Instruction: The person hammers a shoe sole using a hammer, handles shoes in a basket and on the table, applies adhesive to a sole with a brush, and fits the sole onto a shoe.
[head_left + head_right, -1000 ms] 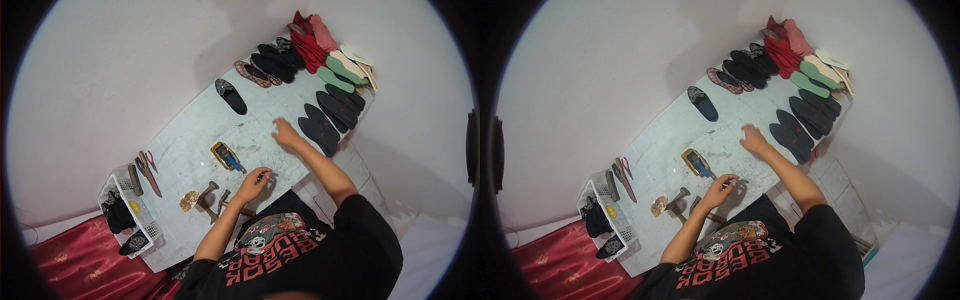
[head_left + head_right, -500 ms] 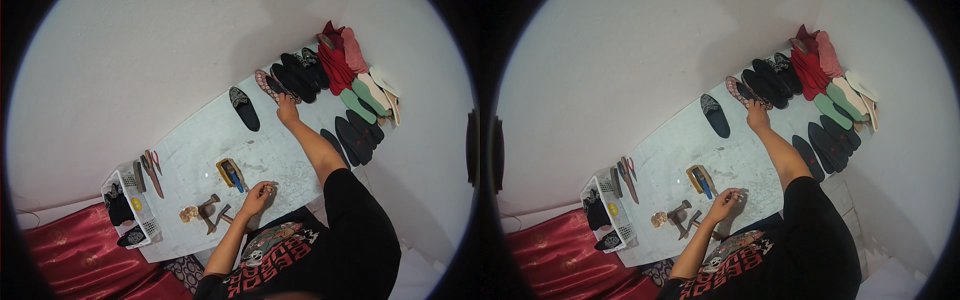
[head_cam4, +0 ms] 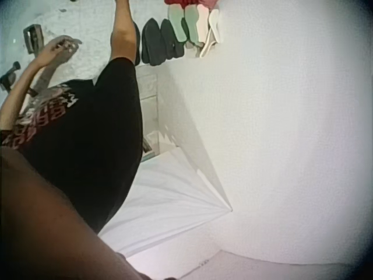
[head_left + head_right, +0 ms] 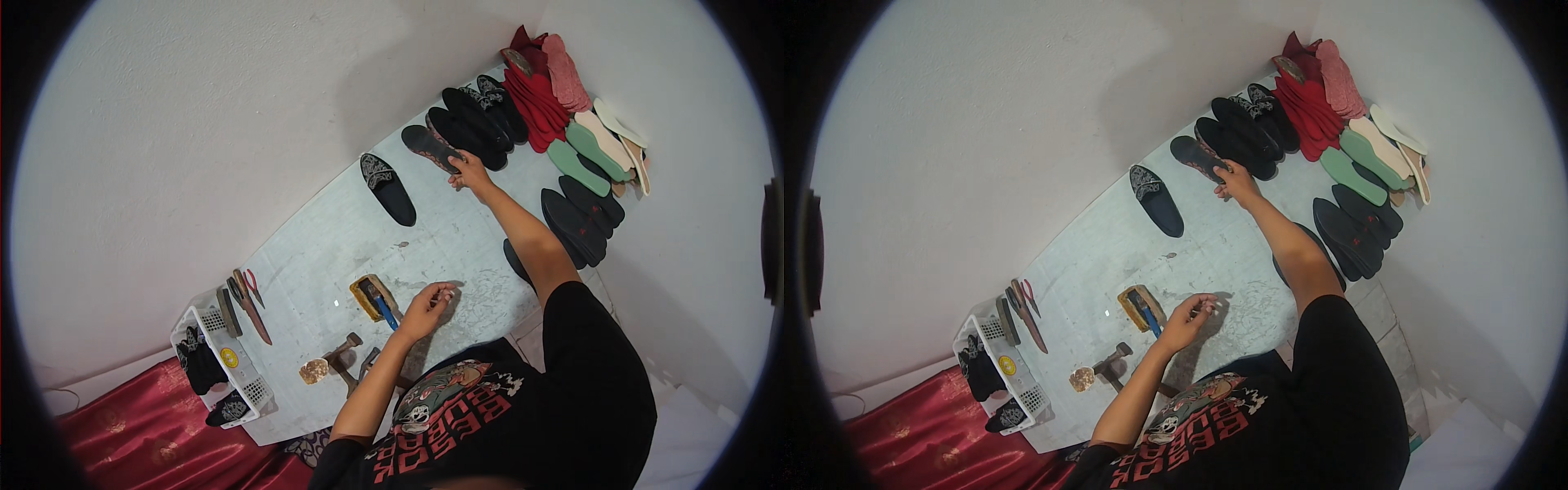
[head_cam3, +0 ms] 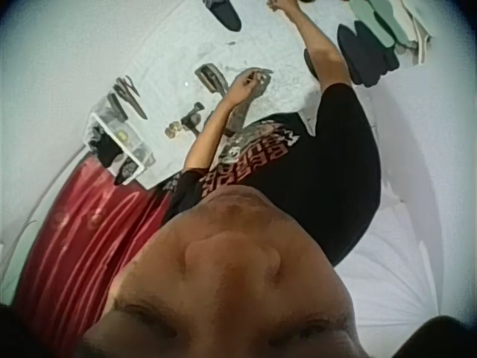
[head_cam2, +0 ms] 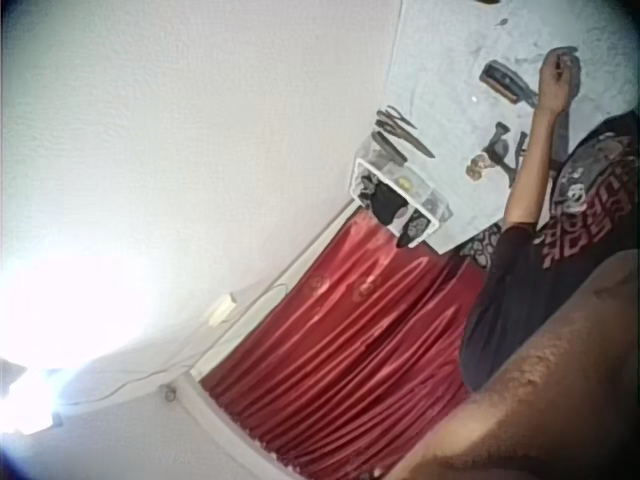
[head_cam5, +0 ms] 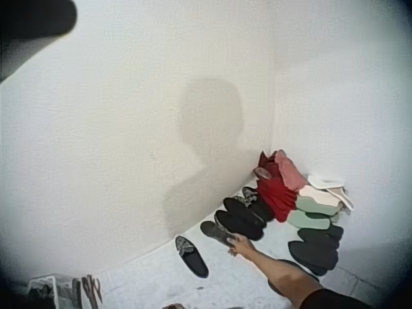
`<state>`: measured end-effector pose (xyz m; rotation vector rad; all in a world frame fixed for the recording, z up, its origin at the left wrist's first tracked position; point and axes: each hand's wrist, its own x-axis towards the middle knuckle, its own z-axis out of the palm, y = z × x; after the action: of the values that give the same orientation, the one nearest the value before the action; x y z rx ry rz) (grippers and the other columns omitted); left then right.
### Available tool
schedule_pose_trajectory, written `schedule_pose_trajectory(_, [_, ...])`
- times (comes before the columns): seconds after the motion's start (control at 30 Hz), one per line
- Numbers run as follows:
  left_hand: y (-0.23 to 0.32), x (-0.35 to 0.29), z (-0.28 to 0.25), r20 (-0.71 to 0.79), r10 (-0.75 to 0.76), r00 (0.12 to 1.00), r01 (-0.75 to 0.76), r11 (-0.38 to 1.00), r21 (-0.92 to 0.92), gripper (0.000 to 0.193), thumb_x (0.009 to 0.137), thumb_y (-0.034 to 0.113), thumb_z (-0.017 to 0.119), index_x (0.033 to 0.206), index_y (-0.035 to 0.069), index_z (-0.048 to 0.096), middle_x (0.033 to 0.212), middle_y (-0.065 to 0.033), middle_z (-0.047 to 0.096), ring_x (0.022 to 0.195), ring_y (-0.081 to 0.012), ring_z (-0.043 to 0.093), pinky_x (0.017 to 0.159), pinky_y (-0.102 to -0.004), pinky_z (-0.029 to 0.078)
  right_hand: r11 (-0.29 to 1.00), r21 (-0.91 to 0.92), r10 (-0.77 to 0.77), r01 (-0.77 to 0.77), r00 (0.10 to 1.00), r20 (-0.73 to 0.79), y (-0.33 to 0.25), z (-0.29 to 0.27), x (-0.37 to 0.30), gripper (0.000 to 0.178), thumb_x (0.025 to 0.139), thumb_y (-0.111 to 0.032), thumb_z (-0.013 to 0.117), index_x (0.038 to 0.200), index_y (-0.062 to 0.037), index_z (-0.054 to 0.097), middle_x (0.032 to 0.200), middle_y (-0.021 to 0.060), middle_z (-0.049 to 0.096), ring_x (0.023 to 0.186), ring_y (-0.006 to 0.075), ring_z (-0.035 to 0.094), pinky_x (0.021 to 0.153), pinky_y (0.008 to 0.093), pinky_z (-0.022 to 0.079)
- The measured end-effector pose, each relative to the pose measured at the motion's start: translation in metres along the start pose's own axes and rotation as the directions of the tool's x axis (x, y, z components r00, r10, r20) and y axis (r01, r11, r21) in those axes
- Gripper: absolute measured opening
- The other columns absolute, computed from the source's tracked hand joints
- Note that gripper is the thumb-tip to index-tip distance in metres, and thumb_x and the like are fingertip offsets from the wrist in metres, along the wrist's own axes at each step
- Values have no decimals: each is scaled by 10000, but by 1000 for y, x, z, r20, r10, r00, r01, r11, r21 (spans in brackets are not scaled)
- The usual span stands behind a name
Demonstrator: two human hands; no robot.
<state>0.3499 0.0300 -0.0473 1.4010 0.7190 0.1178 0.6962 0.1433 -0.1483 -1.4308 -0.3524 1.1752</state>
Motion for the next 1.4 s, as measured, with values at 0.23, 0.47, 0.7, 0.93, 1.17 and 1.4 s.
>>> schedule_pose_trajectory(0.23, [10,14,-11,-6,36,999,-36,995,96,289,1054,151,587,1322,56,639,1164,-32,687,1040,-123,621,915,-292,488,314,-856,-525,411,826,204,-23,29,-20,485,910,-179,713,1381,-99,629,1403,141,532,1181,303,592,967,446,509])
schedule_pose_trajectory(0.47, [40,55,-30,-43,74,996,-66,982,177,275,1031,102,598,1289,19,642,1099,-81,657,963,-172,609,898,-314,503,-28,-896,-428,443,805,411,-1,29,-30,542,920,-239,702,1415,-63,571,1496,142,461,1296,396,469,1123,511,379])
schedule_pose_trajectory(0.7, [23,92,-46,-121,108,987,-64,945,322,371,942,115,657,1304,38,627,1296,-172,548,1159,-317,565,1017,-407,476,28,-929,-715,370,657,240,-18,-5,-31,409,892,-198,714,1268,-53,646,1327,126,556,1208,330,511,985,462,428])
schedule_pose_trajectory(0.93, [22,151,-59,13,163,987,-153,889,432,440,904,119,668,1328,19,609,1323,-239,585,1284,-388,540,1115,-428,423,-9,-961,-501,275,831,242,-5,-27,-36,320,842,-27,653,1158,-36,702,1258,126,563,1166,332,525,963,452,461])
schedule_pose_trajectory(1.17, [52,208,-37,-166,191,967,27,574,818,634,856,237,735,1445,134,523,1470,-210,462,1362,-423,460,1104,-516,415,142,-932,-440,332,865,242,-17,-9,-48,407,736,-91,732,1140,-63,692,1282,134,569,1239,362,508,1020,501,444])
schedule_pose_trajectory(1.4, [45,230,-74,-330,-37,943,300,522,799,816,836,315,764,1558,201,402,1527,-204,393,1430,-404,377,1114,-605,370,165,-928,-841,335,540,45,-52,-49,-28,401,786,-28,678,1179,-68,610,1255,146,547,1203,373,505,1031,507,392])
